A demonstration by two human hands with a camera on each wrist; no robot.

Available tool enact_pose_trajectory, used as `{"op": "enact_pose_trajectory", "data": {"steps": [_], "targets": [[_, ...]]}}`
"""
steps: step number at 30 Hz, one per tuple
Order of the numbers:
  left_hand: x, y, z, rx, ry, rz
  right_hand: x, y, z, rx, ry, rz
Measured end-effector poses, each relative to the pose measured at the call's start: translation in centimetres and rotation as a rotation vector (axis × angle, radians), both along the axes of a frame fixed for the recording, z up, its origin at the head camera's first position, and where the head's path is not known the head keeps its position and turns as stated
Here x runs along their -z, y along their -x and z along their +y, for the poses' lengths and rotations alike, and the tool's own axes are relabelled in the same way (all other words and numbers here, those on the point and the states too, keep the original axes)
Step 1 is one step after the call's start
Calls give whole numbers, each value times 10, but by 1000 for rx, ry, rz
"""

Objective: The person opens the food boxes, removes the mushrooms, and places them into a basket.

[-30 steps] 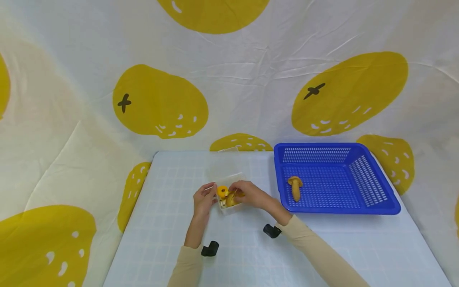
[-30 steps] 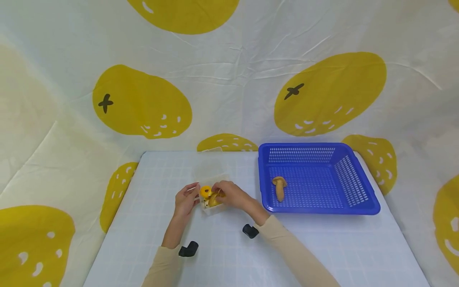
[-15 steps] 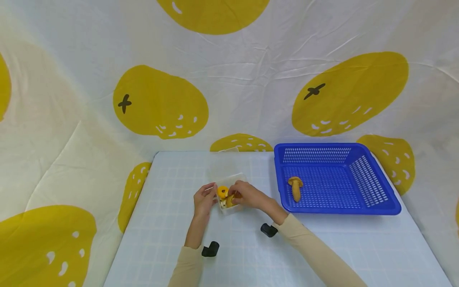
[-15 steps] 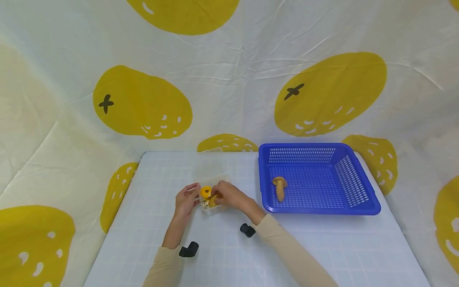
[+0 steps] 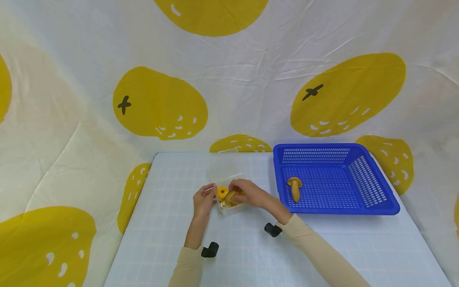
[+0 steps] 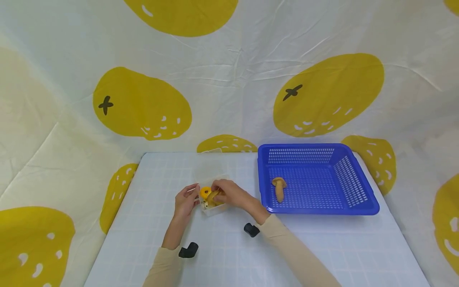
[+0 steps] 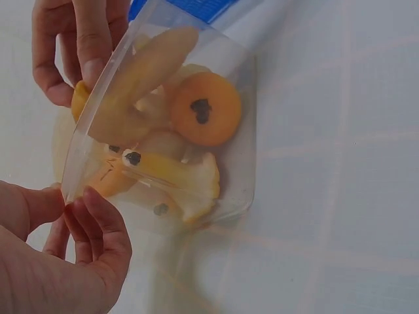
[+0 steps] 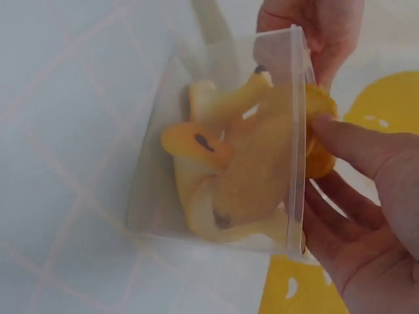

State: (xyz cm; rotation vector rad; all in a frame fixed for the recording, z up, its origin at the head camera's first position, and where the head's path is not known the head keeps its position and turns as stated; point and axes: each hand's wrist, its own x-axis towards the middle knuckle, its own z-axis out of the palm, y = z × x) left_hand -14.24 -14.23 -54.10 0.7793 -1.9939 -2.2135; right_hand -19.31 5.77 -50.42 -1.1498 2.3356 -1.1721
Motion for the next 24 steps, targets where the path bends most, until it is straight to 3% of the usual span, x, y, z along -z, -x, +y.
{"op": "enact_pose_trajectory", "data": {"steps": [8,16,24], "targets": [[0,0,1,-6,17,-16,0,4,9,113,189,-16],[0,0,1,6,21,-15,-4,8,22,245,267,-105],[0,0,1,2,25,-17,-11,9,43,335,274,-193]]}}
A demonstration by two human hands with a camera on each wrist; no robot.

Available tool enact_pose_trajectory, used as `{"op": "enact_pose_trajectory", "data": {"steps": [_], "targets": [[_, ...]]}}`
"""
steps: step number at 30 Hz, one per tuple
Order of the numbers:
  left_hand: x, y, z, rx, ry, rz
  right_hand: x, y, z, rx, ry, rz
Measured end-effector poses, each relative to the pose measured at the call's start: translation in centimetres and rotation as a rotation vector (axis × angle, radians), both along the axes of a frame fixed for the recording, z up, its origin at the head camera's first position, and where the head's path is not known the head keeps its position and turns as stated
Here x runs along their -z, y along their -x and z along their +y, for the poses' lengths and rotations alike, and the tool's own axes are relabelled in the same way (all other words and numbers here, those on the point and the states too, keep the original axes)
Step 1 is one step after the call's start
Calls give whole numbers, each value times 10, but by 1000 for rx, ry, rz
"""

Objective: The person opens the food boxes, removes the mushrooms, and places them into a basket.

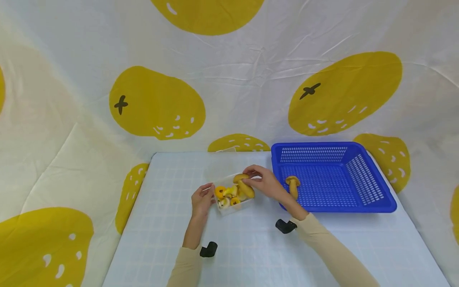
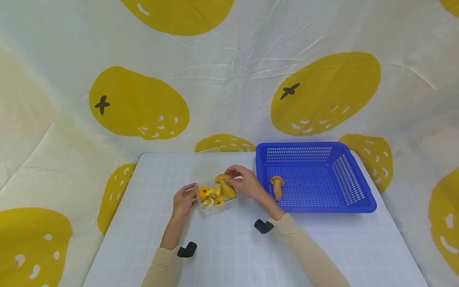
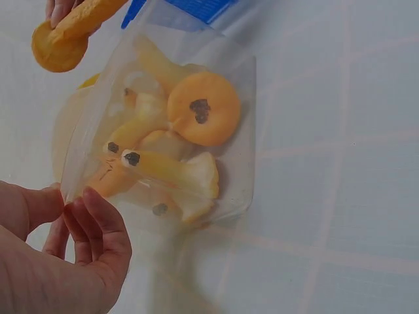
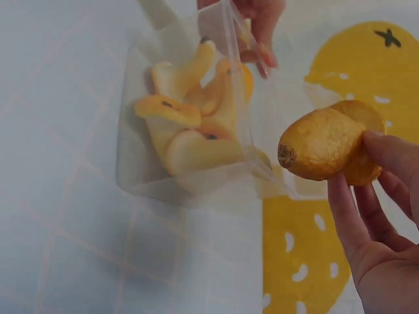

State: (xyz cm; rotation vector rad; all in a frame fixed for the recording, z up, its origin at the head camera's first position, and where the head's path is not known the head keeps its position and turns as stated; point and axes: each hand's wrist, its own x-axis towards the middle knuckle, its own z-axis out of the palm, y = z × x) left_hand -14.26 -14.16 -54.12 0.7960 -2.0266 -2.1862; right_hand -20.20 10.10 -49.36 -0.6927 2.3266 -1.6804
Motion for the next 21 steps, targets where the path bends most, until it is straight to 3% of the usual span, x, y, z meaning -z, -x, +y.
{"op": "enact_pose_trajectory", "data": {"steps": [6,14,21], "targets": [[0,1,0,-1,1,-5,0,1,21,64,27,36],[2,0,-1,2,-9,-7,-2,0,53,141,47,-70],[2,0,-1,1,-1,-3,-4,-3,82,222,16,-98]]}}
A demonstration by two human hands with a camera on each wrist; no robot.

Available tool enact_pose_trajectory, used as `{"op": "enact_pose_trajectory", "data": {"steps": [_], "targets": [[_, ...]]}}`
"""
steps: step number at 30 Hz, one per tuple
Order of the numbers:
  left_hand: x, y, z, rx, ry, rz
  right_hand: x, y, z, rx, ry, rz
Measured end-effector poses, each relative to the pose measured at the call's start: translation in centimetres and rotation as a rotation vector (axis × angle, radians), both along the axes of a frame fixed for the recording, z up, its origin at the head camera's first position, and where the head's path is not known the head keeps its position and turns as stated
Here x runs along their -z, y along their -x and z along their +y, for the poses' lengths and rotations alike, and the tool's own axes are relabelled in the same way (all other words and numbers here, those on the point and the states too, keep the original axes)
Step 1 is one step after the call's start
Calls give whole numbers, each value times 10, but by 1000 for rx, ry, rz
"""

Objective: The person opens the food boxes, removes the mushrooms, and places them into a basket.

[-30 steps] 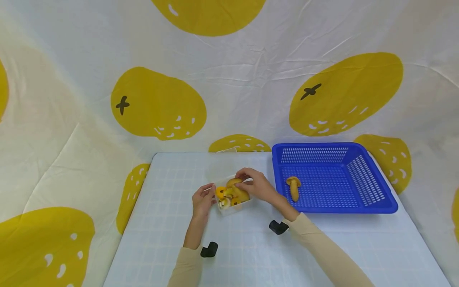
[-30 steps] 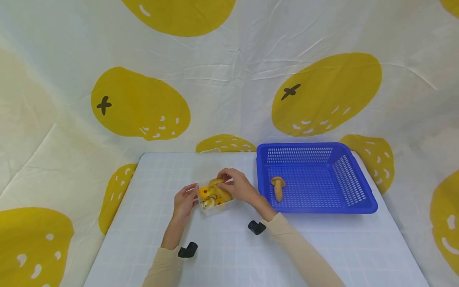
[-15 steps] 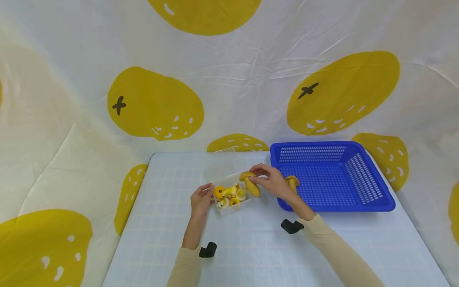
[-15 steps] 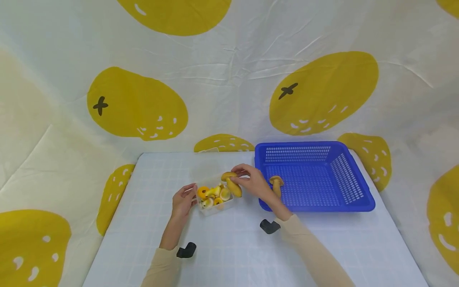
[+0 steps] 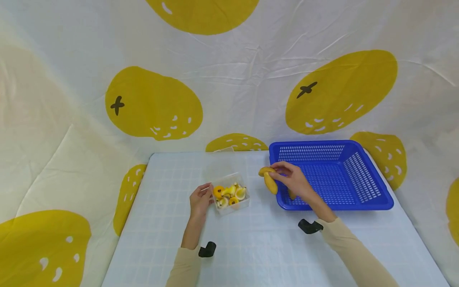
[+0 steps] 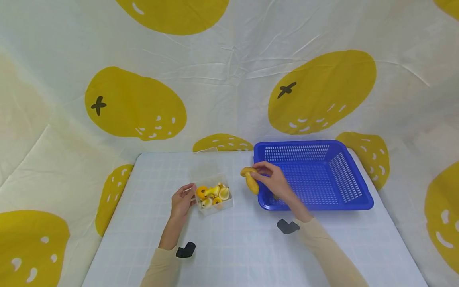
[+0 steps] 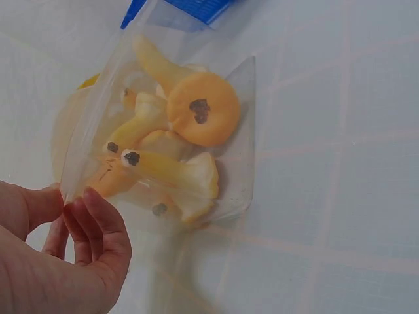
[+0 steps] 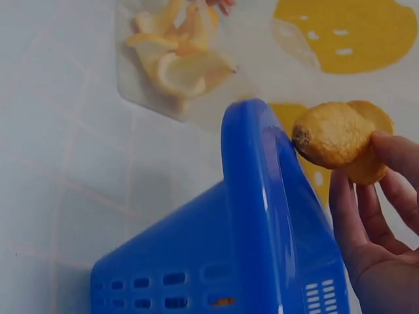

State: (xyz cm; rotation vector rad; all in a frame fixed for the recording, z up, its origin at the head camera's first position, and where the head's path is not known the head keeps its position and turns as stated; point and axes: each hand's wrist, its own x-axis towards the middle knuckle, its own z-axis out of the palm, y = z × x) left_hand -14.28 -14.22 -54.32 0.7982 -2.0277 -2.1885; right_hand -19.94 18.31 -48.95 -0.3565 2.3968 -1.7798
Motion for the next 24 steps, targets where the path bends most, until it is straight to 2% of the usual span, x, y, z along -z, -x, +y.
{"op": "enact_pose_trajectory", "data": {"steps": [10,24], "targets": [[1,0,0,2,17,3,1,-7,42,105,-74,-65],[1,0,-1,11,27,-4,15,-12,93,144,-228,-86]]}}
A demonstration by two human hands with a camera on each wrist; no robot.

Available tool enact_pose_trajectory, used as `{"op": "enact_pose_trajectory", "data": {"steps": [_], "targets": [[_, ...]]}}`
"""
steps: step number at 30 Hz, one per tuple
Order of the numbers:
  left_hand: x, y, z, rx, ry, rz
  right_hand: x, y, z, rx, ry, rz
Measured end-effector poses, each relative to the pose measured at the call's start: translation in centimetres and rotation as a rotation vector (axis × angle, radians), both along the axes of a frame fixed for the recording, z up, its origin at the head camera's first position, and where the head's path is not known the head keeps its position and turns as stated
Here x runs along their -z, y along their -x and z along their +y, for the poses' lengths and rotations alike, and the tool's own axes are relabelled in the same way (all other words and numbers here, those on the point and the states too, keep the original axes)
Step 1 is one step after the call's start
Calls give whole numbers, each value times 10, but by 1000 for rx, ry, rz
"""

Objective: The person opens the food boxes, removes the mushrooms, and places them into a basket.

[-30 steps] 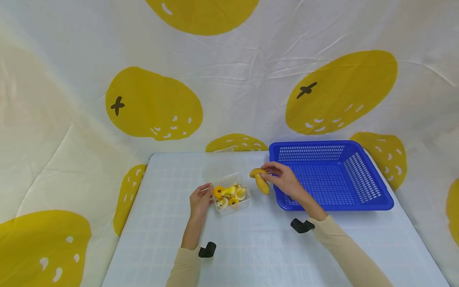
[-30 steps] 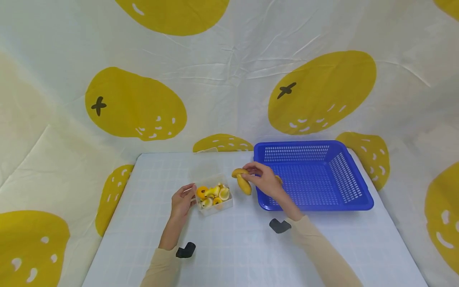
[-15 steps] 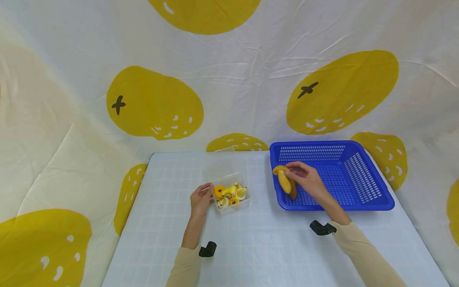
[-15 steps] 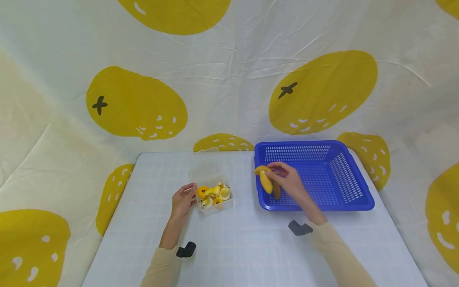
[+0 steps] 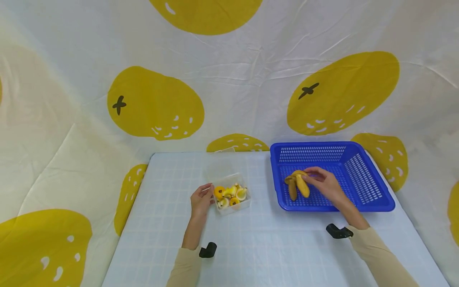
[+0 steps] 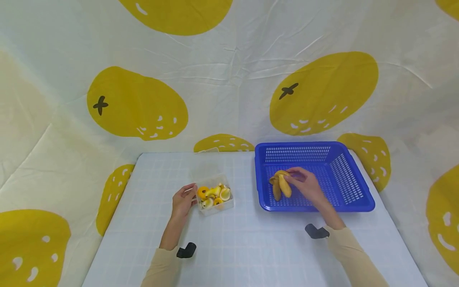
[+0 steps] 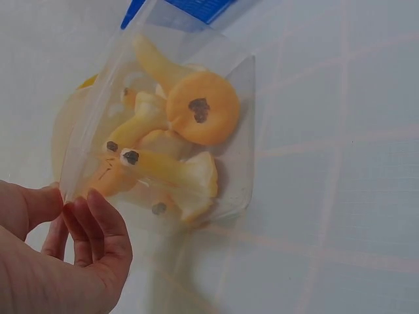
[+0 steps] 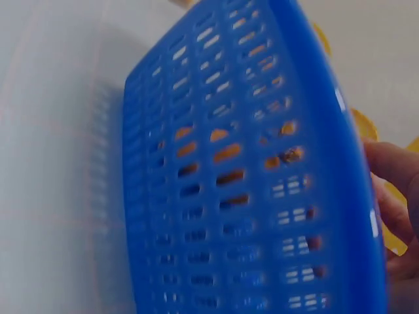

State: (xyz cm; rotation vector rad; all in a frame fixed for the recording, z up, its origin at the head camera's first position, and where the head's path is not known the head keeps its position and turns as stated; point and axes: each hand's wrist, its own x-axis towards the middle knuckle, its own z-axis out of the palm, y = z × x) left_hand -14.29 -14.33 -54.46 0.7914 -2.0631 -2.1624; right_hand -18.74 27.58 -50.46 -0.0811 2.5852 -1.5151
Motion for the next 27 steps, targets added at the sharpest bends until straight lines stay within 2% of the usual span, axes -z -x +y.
{"op": "enact_pose_trajectory", "data": {"steps": [7,13,19,27], "targets": [[0,-1,0,-5,9,-9,6,0,15,-15,-74,-29],[1,-1,0,-1,6,-3,13,5,22,-48,-162,-36],[0,0,0,4,7,2,19,9,27,-102,-259,-85],[1,0,-1,7,6,10,20,12,26,-128,-283,-100]]}}
